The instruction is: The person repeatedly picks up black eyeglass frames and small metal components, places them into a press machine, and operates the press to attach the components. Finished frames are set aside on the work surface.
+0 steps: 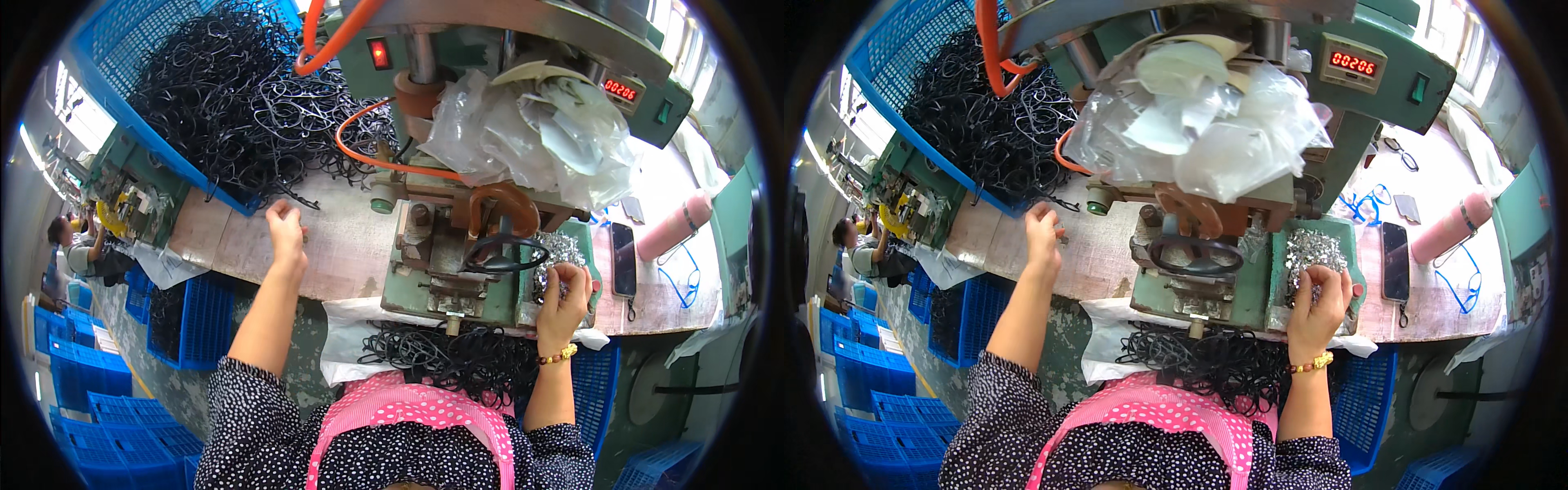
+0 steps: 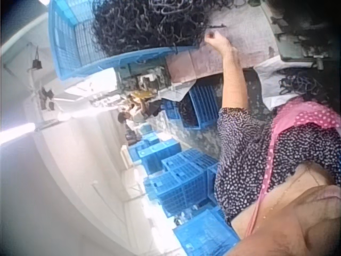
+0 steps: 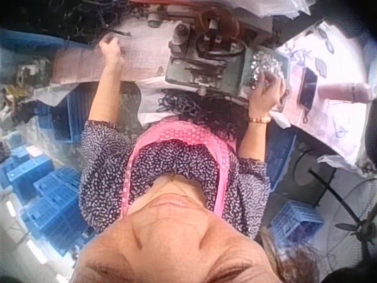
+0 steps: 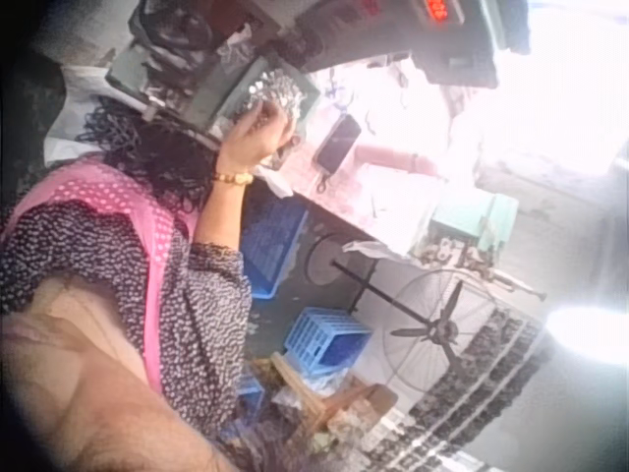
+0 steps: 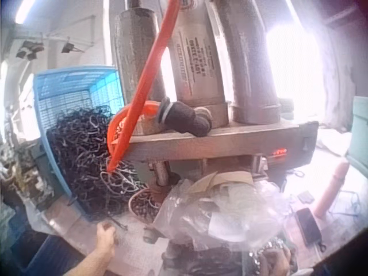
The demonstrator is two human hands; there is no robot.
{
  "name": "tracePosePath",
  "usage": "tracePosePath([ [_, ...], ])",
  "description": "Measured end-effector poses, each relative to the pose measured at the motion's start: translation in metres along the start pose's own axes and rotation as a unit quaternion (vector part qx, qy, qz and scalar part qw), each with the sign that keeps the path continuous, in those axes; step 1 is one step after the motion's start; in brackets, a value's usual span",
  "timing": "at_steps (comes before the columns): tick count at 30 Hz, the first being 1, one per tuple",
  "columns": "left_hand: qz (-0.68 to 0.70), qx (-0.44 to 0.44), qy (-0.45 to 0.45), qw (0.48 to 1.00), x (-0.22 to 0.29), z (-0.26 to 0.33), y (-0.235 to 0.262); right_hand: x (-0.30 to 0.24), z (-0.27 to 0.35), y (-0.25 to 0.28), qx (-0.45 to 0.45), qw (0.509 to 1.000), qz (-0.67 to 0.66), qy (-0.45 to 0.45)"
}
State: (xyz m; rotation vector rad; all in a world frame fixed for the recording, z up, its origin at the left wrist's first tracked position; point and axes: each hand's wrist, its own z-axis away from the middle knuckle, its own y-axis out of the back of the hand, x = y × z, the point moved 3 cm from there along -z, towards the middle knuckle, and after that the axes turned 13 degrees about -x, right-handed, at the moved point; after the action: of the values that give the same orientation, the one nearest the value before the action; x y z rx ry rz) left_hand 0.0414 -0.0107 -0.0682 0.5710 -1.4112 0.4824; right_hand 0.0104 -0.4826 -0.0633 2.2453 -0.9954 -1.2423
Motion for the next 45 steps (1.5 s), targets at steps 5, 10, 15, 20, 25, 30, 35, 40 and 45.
tracePosePath([
  [5,-0.092,-0.105,-0.007,0.990,-0.028,-0.061,0.020,0.000,0.002,0.000,0.023,0.999,-0.023,-0.013],
  [10,-0.055,-0.201,-0.017,0.978,-0.019,-0.042,0.014,0.000,-0.001,0.001,0.002,0.999,-0.043,-0.011],
  [15,0.056,-0.198,-0.102,0.973,0.002,0.020,0.001,-0.001,-0.002,0.002,-0.028,0.997,-0.069,-0.010],
  [20,0.083,-0.274,-0.126,0.950,0.050,0.088,-0.020,0.000,-0.001,0.007,-0.034,0.996,-0.077,0.006],
  [25,0.129,-0.336,-0.192,0.913,0.094,0.137,-0.042,-0.001,-0.002,0.011,-0.051,0.996,-0.072,0.009],
  [30,0.184,-0.379,-0.244,0.874,0.124,0.167,-0.067,-0.019,-0.007,0.010,-0.041,0.946,-0.314,-0.071],
  [35,0.159,-0.492,-0.222,0.827,0.137,0.186,-0.084,-0.055,-0.023,0.014,-0.044,0.926,-0.374,-0.036],
  [40,0.099,-0.483,-0.227,0.840,0.142,0.190,-0.078,-0.083,-0.035,0.013,-0.083,0.919,-0.385,0.015],
  [45,0.163,-0.364,-0.293,0.869,0.149,0.167,-0.082,-0.108,-0.030,-0.009,-0.112,0.890,-0.442,-0.005],
])
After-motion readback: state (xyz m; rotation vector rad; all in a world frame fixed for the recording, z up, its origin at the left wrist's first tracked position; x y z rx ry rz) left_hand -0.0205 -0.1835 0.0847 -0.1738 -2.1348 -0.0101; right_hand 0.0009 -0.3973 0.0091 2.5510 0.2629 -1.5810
